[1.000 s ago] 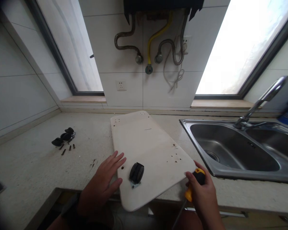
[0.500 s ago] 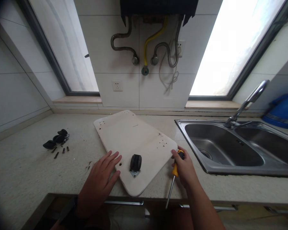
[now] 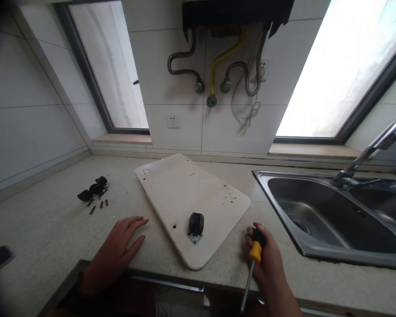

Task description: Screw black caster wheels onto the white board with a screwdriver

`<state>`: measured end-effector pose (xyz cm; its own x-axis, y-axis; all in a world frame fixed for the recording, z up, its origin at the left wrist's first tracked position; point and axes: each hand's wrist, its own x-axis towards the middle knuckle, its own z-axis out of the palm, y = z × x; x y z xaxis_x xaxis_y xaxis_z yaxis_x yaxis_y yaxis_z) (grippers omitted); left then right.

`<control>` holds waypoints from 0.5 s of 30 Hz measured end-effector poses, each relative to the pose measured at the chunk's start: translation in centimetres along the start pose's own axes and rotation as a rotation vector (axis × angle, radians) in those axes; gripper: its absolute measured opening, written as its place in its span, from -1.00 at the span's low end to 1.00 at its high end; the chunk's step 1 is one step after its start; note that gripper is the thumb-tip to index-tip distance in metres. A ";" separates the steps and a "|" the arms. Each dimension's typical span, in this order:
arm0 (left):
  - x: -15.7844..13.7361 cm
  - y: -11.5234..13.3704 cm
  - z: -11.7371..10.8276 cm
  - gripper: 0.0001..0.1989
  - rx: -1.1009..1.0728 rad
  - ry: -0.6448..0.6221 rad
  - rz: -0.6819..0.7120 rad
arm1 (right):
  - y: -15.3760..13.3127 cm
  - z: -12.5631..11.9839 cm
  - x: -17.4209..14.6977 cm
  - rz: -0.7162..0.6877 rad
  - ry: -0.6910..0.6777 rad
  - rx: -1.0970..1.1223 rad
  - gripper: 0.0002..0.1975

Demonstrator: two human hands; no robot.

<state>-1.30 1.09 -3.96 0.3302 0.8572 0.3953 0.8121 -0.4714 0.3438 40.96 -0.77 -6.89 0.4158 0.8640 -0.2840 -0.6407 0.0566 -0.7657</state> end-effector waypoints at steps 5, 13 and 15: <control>-1.9 -7.9 -1.9 -0.59 0.068 -0.011 -0.338 | -0.7 -2.5 -1.6 0.111 0.116 0.214 -0.55; -1.0 -18.7 -6.0 -0.48 0.176 -0.077 -0.670 | -1.6 -1.8 -5.0 0.104 0.235 0.210 -0.56; 0.2 -20.5 -6.3 -0.48 0.211 -0.050 -0.679 | -1.8 -1.3 -5.8 0.127 0.206 0.218 -0.55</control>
<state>-20.94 9.60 -5.62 -0.2642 0.9581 0.1107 0.9203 0.2161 0.3260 40.57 -6.53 -4.67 0.4314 0.7526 -0.4975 -0.8098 0.0801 -0.5811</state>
